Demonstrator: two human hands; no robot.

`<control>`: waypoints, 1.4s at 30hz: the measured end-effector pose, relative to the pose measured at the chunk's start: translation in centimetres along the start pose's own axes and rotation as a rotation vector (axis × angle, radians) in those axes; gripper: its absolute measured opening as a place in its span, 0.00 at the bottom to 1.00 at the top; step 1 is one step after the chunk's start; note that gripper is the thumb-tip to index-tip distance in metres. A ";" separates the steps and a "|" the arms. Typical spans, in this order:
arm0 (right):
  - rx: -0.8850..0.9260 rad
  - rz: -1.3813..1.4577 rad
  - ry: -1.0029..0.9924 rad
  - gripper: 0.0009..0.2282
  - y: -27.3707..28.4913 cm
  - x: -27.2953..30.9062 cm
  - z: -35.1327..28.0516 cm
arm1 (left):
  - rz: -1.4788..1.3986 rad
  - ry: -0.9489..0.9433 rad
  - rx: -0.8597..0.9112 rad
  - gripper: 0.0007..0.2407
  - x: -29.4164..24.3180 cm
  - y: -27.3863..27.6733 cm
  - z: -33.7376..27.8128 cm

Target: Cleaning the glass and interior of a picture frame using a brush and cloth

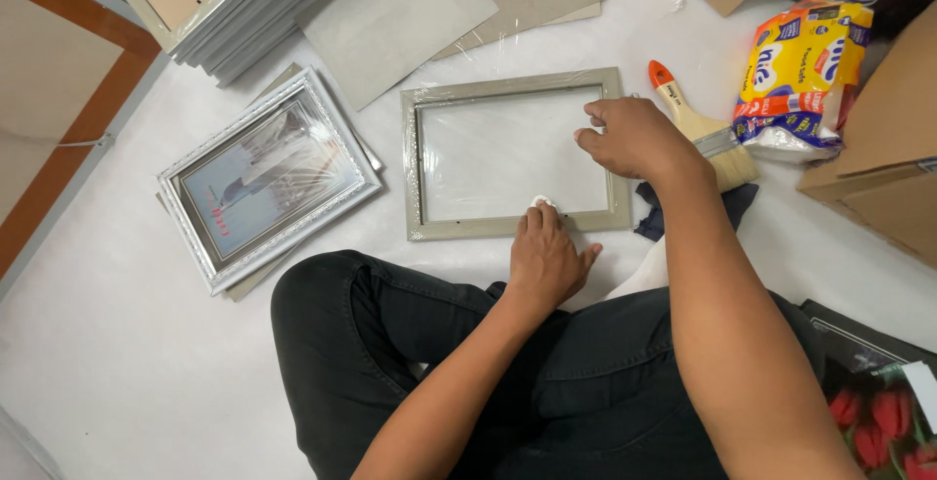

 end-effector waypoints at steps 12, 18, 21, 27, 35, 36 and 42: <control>0.003 0.012 0.034 0.27 -0.4 0.3 0.6 | -0.086 -0.106 -0.004 0.34 -3.5 -0.7 3.1; -0.002 0.014 0.031 0.27 -0.5 0.3 0.7 | -0.086 -0.159 -0.044 0.39 -6.1 -1.8 2.7; -0.005 0.005 0.035 0.27 -0.4 0.3 0.4 | -0.063 -0.119 -0.044 0.40 -5.1 -3.0 3.1; -0.039 0.040 0.016 0.27 -0.1 -0.5 0.7 | -0.049 -0.008 -0.027 0.42 -1.1 -1.2 3.4; -0.011 0.025 0.009 0.27 0.0 1.2 -0.2 | -0.053 0.089 -0.015 0.40 4.7 -0.6 -1.1; -0.014 0.019 -0.002 0.27 0.0 1.0 -0.3 | -0.052 0.114 -0.017 0.40 5.7 -0.9 -1.3; 0.005 0.011 -0.019 0.28 -0.6 0.1 -0.3 | -0.017 0.222 0.001 0.41 10.1 -0.9 -2.4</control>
Point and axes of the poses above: each hand's wrist, its own z-axis towards the middle knuckle, its own y-axis out of the back of the hand, x = y × z, the point moved 10 cm from there along z, towards the middle knuckle, and after that the axes turned 14 degrees about -x, right-handed, at the moved point
